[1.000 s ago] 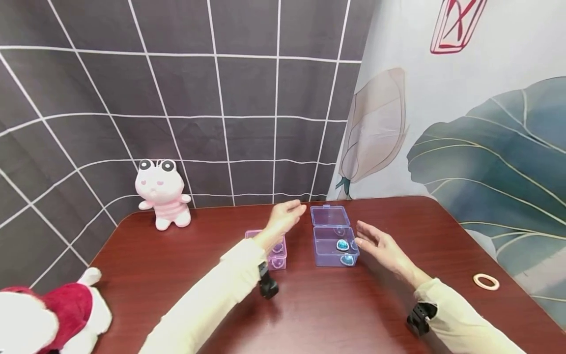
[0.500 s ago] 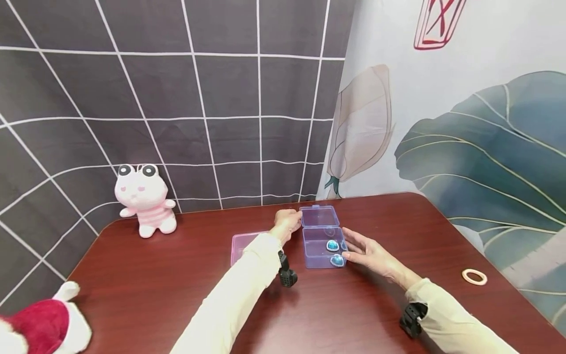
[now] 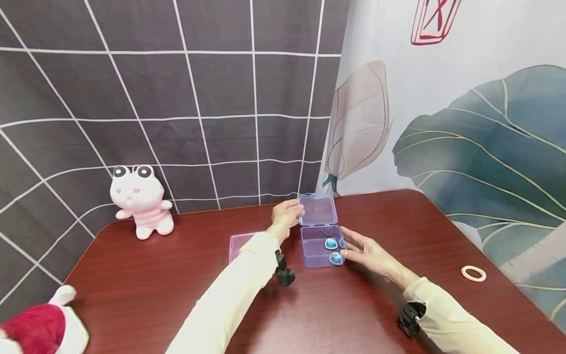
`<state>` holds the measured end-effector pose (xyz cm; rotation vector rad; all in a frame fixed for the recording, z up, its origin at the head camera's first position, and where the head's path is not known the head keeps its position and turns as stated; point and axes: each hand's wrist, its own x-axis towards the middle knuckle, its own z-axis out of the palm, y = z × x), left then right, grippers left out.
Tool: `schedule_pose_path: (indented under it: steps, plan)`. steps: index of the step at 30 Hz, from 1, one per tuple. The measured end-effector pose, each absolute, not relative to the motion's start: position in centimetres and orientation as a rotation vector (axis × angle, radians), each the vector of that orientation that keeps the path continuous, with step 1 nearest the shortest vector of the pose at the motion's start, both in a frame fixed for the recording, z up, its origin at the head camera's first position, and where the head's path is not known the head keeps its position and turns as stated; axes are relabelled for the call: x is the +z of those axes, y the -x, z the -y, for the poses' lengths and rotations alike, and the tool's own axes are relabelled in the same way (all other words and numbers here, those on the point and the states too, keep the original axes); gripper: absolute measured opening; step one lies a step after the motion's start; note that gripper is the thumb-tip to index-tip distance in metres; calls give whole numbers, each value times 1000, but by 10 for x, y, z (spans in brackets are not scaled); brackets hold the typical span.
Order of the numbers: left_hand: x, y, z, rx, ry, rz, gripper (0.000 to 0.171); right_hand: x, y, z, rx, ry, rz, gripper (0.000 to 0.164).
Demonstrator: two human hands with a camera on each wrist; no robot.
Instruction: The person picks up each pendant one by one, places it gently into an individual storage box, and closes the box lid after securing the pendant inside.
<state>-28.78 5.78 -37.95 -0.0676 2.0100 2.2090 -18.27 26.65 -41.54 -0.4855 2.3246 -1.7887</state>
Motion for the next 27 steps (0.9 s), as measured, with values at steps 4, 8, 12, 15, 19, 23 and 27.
schedule_pose_path:
  steps: [4,8,12,15,19,23,27]
  plan:
    - [-368,277,-56,2199,-44,-2083,27,-415,182,-268,-1794,485,-2322,71]
    - [-371,265,-54,2168,-127,-2248,20,-415,182,-268,-1806,483,-2328,69]
    - [-382,242,-50,2185,-178,-2319,17,-415,182,-267,-1811,457,-2331,68]
    - [-391,222,-47,2210,-160,-2257,22,-414,181,-265,-1800,400,-2340,68]
    - [-401,203,-47,2201,-160,-2235,33,-413,180,-262,-1851,313,-2277,62]
    - [-409,195,-47,2190,-187,-2240,45,-413,180,-260,-1970,287,-2112,55]
    - [-417,189,-47,2175,-179,-2255,45,-413,180,-258,-2012,241,-2049,58]
